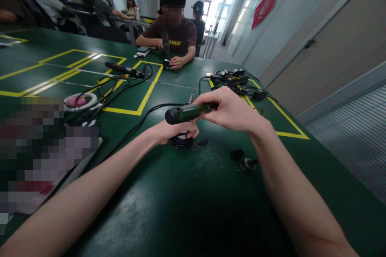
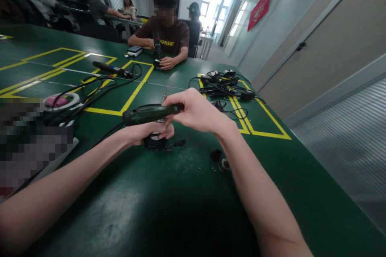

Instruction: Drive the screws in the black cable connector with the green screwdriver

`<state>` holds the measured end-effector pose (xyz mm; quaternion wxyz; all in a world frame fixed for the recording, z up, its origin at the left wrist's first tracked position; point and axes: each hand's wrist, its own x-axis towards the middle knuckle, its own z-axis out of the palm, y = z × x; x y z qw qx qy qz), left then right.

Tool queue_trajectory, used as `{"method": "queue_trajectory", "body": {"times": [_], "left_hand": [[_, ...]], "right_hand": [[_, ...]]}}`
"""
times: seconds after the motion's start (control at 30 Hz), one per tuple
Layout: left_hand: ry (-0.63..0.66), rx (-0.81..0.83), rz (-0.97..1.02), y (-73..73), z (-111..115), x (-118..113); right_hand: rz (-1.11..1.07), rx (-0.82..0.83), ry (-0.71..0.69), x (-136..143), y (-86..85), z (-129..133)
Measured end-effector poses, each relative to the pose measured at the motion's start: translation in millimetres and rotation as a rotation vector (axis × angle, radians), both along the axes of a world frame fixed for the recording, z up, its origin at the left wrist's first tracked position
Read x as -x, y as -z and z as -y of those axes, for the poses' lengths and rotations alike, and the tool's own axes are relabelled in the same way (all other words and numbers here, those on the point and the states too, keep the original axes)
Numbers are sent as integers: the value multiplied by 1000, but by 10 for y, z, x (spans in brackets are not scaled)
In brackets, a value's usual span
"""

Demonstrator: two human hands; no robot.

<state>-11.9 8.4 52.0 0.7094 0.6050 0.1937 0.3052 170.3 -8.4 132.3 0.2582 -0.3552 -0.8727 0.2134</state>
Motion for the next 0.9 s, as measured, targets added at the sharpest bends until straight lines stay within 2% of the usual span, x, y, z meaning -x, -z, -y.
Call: {"method": "queue_trajectory", "body": {"times": [0.23,0.53,0.9], "left_hand": [[-29,35,-45,-33,19,-13],[-49,72,-15,-38,34,-40],[-84,124,1,-33,50,-67]], "right_hand": [[4,-57,46,7,12,-3],[43,-128,-17,22,80,-68],[88,-125,5,52,119,-73]]}}
